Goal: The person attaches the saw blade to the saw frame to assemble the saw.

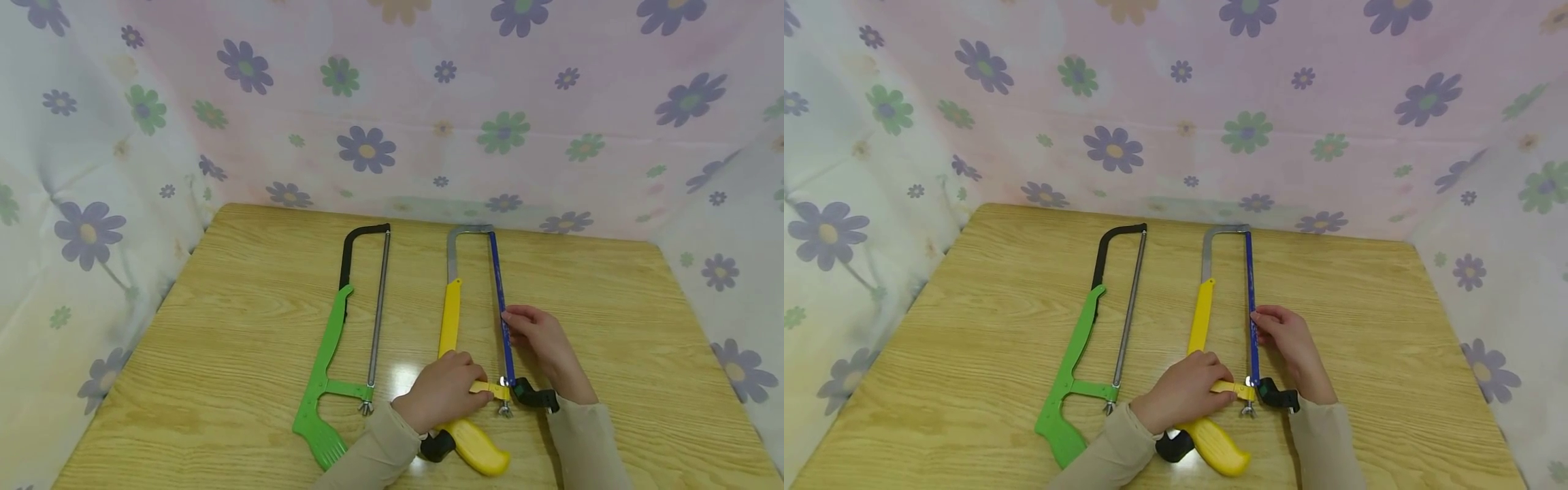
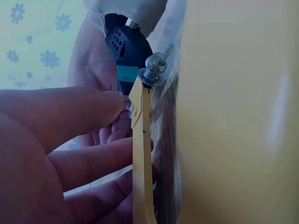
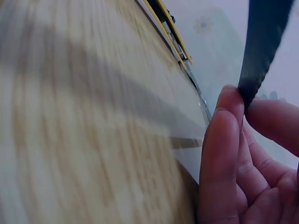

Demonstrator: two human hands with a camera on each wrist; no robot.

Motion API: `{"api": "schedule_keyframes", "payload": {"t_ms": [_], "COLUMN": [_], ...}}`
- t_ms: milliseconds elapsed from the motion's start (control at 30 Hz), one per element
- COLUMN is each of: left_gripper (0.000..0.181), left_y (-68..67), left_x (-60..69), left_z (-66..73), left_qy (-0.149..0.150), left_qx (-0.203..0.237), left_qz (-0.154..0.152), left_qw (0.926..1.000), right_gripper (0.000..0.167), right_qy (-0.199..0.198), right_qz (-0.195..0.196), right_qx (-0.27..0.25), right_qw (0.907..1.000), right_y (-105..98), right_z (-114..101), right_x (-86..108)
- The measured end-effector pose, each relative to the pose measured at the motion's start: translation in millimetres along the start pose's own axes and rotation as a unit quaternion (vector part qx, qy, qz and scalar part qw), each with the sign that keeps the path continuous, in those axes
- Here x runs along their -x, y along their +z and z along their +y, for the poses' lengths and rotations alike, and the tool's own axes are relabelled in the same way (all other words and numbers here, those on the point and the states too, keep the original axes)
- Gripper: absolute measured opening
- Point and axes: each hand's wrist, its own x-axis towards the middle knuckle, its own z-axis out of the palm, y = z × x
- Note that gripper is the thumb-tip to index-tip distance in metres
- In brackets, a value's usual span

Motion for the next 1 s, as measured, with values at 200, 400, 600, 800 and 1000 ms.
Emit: {"api": "schedule_keyframes", "payload": {"t_ms": [200,400,600,800,1000], "left_gripper": [0.027,0.028,0.028,0.028,0.027], "left_y": [0.3,-0.3,0.3,0.8,2.1], "left_x": [0.3,-0.1,0.9,1.1,0.0], "left_z": [0.0,0.4,0.1,0.7,0.6], "left_qy": [0.000,0.001,-0.004,-0.003,0.000], "left_qx": [-0.003,-0.009,-0.008,-0.001,-0.005], "left_qz": [0.003,0.002,-0.001,-0.005,0.001], "left_qw": [1.0000,1.0000,1.0000,1.0000,1.0000], "right_gripper": [0.062,0.063,0.061,0.061,0.058], "right_qy": [-0.003,0.000,0.005,0.010,0.002], "right_qz": [-0.009,-0.013,-0.014,-0.013,-0.026], "right_qx": [-0.006,-0.008,-0.016,-0.017,-0.030], "right_qw": [0.9999,0.9999,0.9998,0.9997,0.9992], "right_y": [-2.1,-3.3,-2.8,-3.2,-4.2], "right_z": [-0.9,-1.5,-0.7,1.2,-0.2], "right_x": [-1.2,-2.5,-4.1,-3.3,-1.8]}}
